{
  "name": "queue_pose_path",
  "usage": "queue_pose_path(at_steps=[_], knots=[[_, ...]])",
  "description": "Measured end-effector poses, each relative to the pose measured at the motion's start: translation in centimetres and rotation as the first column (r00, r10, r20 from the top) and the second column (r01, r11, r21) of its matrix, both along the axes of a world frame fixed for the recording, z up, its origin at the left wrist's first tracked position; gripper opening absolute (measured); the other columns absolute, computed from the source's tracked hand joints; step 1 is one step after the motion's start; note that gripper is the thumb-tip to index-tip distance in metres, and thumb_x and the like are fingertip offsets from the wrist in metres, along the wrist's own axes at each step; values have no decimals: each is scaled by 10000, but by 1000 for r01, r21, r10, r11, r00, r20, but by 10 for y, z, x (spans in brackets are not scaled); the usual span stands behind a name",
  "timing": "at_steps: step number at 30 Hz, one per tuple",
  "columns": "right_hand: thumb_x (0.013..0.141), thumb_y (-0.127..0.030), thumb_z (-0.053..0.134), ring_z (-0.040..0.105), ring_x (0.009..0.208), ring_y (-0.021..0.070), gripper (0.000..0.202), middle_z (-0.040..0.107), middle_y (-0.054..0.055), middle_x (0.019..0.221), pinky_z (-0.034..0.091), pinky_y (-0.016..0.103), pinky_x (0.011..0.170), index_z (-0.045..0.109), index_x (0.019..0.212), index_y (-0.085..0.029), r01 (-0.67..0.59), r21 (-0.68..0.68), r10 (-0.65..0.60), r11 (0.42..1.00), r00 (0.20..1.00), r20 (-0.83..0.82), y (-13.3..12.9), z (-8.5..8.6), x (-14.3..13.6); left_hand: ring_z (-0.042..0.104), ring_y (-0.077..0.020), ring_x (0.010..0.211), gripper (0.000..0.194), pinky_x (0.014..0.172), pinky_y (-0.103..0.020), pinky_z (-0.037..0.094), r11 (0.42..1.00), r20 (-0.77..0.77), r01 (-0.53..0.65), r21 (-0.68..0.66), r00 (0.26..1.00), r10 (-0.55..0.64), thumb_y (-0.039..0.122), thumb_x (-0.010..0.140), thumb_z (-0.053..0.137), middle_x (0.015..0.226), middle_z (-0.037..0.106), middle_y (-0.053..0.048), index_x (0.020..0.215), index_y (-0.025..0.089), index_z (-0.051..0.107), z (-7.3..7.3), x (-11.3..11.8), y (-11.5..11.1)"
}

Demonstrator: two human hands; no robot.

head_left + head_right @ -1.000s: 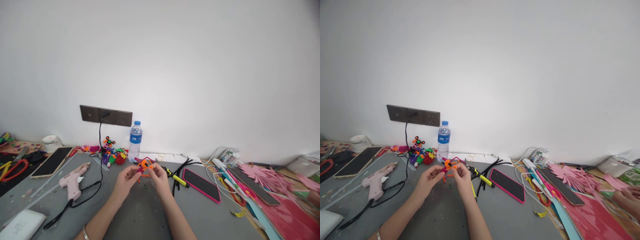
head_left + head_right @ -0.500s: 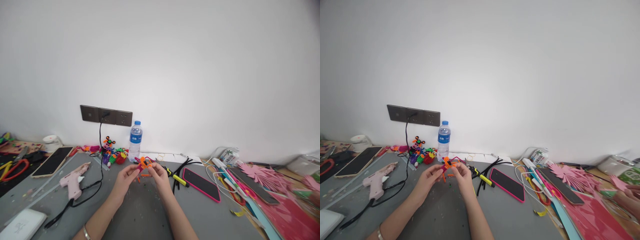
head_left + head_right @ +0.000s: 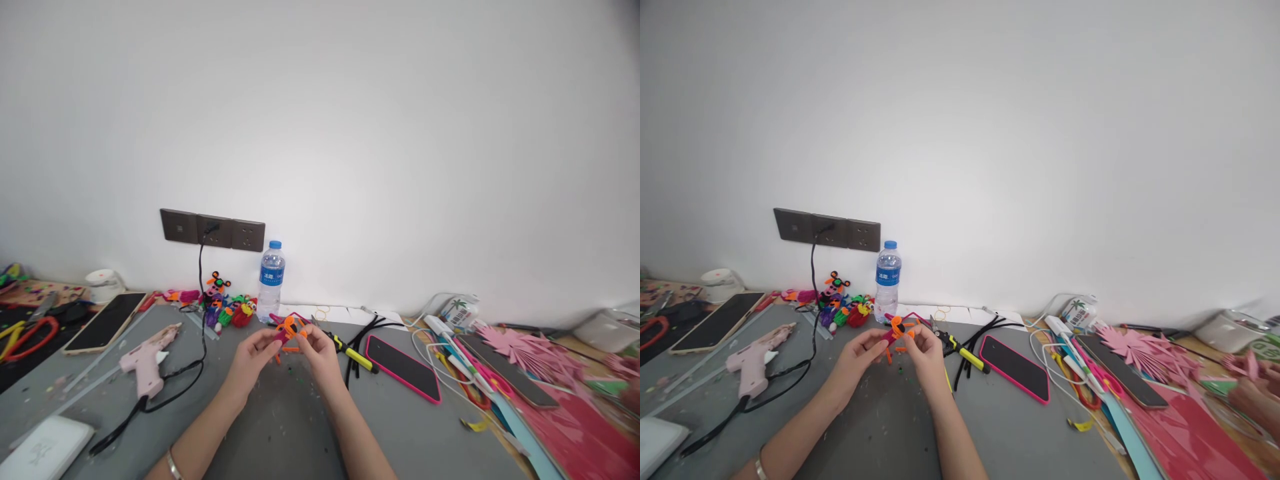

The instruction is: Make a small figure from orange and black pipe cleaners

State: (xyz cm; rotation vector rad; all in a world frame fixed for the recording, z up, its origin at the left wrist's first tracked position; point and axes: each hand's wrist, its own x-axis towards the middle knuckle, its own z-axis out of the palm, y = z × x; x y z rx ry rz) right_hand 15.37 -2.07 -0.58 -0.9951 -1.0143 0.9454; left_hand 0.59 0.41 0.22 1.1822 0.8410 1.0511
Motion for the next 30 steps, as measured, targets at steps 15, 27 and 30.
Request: queue_pose_path(at_steps=[15, 27, 30], knots=[[729, -427, 690, 401, 558, 110, 295, 478, -40, 597, 354, 229, 547, 529, 648, -194, -55, 8, 55, 998, 999, 4, -2, 1, 1, 559, -135, 603, 306, 554, -226, 442, 1000, 18, 10, 14, 1000, -10, 421, 679, 740, 749, 705, -39, 855, 172, 722, -1, 0, 0], [713, -451, 692, 388, 542, 108, 316, 470, -40, 582, 336, 231, 532, 524, 636, -195, -39, -7, 39, 999, 999, 23, -1, 1, 3, 570, -152, 627, 331, 565, -233, 453, 999, -8, 9, 41, 1000, -9, 443, 690, 724, 776, 699, -51, 873, 167, 709, 1, -1, -1], [709, -458, 694, 391, 538, 109, 317, 477, -39, 580, 328, 231, 523, 532, 638, -195, -21, -1, 21, 1000, 999, 27, -1, 1, 3, 587, -170, 650, 343, 568, -242, 462, 999, -29, 2, 46, 1000, 0, 455, 677, 725, 780, 706, -57, 865, 168, 711, 3, -1, -1]])
